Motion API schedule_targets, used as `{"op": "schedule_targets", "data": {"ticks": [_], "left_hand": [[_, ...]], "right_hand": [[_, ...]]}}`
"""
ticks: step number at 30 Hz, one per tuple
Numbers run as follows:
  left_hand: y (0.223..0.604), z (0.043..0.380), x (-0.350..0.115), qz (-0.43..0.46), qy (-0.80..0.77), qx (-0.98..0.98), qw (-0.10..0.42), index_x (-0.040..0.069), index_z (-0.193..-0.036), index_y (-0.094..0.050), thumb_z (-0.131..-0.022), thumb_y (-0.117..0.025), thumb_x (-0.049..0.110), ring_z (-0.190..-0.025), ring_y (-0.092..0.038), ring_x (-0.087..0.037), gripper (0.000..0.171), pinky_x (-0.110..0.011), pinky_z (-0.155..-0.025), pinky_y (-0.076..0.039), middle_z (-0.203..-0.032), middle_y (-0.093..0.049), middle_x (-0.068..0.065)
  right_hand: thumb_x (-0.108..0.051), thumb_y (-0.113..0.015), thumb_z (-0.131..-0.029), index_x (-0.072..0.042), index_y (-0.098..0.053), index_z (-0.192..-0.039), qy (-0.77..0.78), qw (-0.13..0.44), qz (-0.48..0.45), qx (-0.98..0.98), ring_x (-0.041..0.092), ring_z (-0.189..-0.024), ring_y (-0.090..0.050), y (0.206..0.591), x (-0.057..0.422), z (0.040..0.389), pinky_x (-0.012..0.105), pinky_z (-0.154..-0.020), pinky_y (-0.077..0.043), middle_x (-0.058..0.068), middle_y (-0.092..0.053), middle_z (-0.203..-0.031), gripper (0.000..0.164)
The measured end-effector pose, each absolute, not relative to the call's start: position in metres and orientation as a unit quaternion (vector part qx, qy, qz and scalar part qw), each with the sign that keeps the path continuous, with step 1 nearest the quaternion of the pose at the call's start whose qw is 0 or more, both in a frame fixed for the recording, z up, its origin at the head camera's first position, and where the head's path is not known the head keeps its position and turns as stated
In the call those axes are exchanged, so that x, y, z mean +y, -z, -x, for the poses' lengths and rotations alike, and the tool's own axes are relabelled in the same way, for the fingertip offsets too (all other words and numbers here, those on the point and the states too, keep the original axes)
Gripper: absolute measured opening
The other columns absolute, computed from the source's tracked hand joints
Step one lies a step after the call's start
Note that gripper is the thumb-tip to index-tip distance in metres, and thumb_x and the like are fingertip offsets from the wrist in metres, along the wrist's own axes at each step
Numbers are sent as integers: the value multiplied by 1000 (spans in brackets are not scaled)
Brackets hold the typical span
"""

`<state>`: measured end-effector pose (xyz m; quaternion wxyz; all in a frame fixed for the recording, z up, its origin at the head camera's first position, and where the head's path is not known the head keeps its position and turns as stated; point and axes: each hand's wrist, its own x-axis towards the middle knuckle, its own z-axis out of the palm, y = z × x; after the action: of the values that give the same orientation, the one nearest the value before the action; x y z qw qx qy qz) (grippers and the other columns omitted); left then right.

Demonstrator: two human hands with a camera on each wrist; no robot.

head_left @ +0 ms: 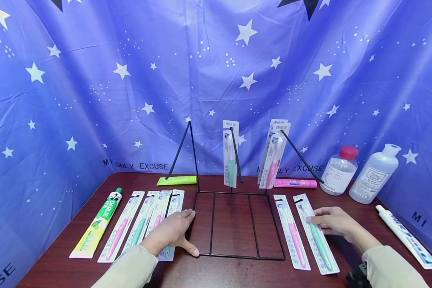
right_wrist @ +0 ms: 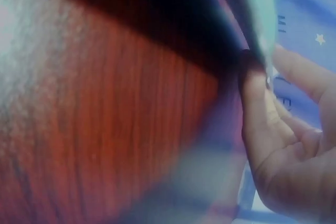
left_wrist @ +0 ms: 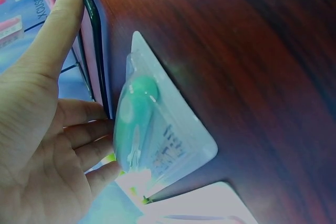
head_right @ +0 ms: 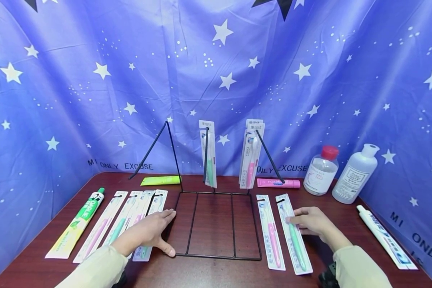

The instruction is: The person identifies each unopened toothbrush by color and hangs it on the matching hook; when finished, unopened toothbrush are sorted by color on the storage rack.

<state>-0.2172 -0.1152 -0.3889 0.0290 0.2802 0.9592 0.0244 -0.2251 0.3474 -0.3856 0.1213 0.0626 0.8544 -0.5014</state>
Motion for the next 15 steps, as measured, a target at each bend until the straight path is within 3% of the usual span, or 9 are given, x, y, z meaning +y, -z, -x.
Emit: {"op": "schedule_targets", "data": {"ticks": [4,15], "left_hand": [[388,217,-115,-278,-27,960,33,-9,-132,-40,-48,-67,71,-124,-38,-34,119,-42,-100,-33,-135,-40,-23],[387,216,-114,-274,-28,961,36,-8,-132,-40,-48,-67,71,-124,-39,-33,119,-42,-100,-33,-135,-40,-23]], "right_hand": [[-25,-66,-82,18,-39,-123,525,117,-58,841,16,-82,-58,387,355,224,34,-71,-53,5,-62,-88,65],[-25,-57,-90,15,-40,-125,605,105,-52,788,11,-83,-62,375,379,211,32,-75,-52,-2,-64,-92,55]]}}
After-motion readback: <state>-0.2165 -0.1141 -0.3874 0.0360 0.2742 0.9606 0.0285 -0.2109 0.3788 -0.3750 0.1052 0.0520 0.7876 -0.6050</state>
